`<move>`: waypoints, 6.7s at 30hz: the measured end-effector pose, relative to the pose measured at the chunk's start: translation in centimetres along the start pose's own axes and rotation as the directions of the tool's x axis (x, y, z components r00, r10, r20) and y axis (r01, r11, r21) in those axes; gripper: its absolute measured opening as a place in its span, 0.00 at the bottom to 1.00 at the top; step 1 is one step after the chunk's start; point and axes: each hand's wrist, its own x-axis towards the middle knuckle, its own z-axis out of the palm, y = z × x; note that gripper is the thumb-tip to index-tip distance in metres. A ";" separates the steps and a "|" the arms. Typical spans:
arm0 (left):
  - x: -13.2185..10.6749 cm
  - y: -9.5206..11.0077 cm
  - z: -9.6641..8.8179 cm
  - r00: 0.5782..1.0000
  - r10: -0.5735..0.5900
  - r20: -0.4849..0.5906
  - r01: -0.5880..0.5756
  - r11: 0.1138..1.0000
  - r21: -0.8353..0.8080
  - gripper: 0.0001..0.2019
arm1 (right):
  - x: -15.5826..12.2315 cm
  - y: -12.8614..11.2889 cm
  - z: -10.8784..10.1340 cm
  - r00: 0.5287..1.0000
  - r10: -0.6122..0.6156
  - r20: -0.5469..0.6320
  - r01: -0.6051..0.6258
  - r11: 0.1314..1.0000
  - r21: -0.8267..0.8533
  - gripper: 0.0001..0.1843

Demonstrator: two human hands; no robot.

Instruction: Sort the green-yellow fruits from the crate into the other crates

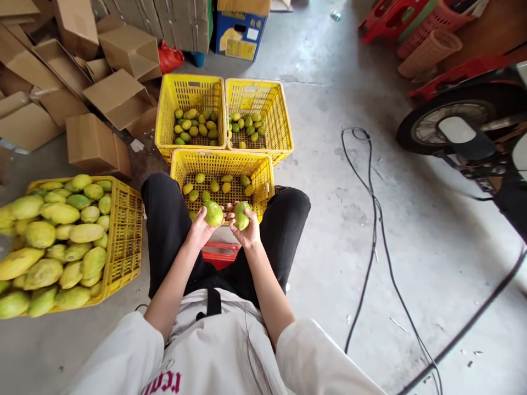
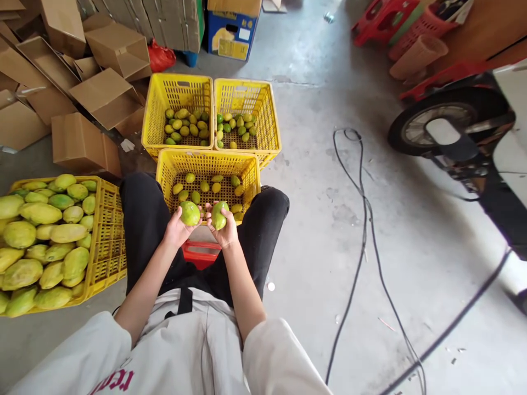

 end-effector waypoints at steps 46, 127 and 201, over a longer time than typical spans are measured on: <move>-0.2 0.9 1.7 0.978 -0.202 -0.054 0.191 0.967 -0.166 0.18 | 0.6 -0.4 1.2 0.994 0.020 0.112 -0.030 0.995 0.090 0.19; 0.1 1.4 2.0 0.992 -0.073 -0.098 0.060 0.989 -0.132 0.25 | 0.3 -1.0 2.8 0.998 0.060 0.013 -0.061 0.996 0.062 0.31; 0.6 0.3 1.5 0.986 -0.073 -0.147 0.064 0.996 -0.065 0.18 | 1.3 0.0 1.7 0.999 0.052 -0.009 -0.052 0.999 0.014 0.29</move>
